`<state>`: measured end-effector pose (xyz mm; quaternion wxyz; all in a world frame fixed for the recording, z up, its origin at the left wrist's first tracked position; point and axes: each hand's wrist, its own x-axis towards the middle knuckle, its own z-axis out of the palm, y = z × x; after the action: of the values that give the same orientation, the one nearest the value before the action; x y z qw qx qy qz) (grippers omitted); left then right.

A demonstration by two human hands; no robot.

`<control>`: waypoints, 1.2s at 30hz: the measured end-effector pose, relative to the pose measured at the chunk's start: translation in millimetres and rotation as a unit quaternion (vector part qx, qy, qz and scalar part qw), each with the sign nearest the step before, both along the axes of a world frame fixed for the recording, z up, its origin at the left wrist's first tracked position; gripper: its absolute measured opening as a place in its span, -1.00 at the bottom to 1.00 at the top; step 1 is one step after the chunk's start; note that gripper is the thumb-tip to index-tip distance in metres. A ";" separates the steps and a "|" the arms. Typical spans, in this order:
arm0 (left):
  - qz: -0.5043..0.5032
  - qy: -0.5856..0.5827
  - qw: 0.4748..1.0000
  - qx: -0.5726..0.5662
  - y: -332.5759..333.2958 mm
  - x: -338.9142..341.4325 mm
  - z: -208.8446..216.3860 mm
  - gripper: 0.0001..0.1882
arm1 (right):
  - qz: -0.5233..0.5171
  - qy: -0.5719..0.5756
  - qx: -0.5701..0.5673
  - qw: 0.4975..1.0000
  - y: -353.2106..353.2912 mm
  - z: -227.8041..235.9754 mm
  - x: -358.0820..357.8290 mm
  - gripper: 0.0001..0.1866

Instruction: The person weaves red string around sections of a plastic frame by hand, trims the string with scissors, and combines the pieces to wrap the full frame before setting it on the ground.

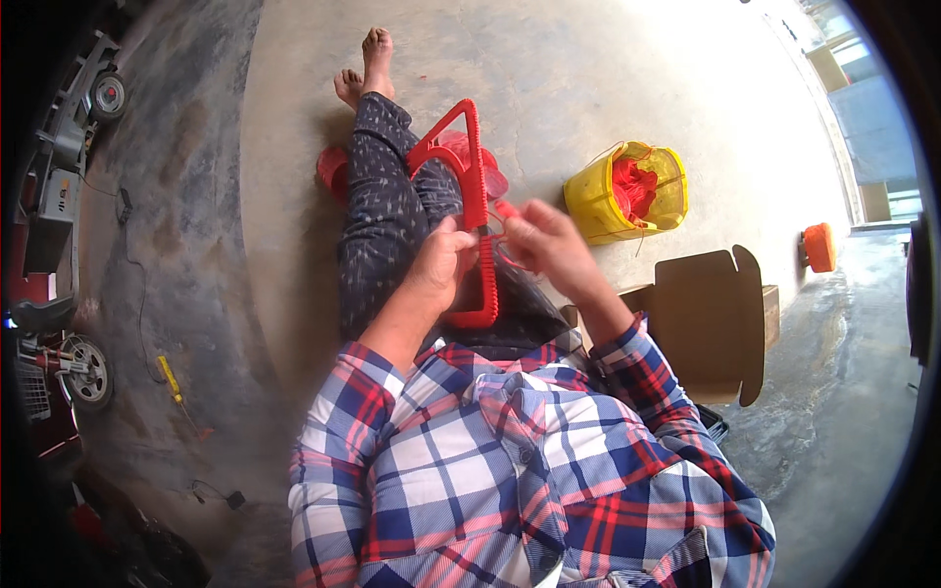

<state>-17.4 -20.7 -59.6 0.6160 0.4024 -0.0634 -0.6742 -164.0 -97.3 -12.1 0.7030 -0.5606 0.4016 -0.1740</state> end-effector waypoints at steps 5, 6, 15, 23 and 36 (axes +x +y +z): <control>-0.011 -0.012 1.000 0.009 -5.9 5.1 -30.7 -0.76 | -0.062 -0.203 0.049 0.976 -5.6 41.4 -12.3 -0.89; -0.003 -0.004 1.000 0.014 -7.1 5.2 -35.0 -0.85 | -0.042 -0.209 0.072 0.974 -0.2 49.9 -14.1 -0.89; 0.005 0.055 0.998 -0.006 -3.5 6.3 -26.2 -0.90 | -0.037 -0.278 0.131 0.951 -3.4 33.8 -28.7 -0.82; 0.007 0.060 0.998 -0.006 0.9 3.2 -25.4 -0.84 | 0.064 0.101 -0.014 0.993 15.6 -44.0 25.0 -0.71; 0.007 0.022 1.000 0.010 1.9 3.6 -34.6 -0.83 | 0.014 0.033 0.031 0.999 21.2 -23.2 11.4 -0.63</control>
<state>-13.8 -18.8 -94.3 0.6175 0.3942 -0.0404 -0.6794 -152.6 -76.0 -35.4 0.7091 -0.5492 0.4218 -0.1332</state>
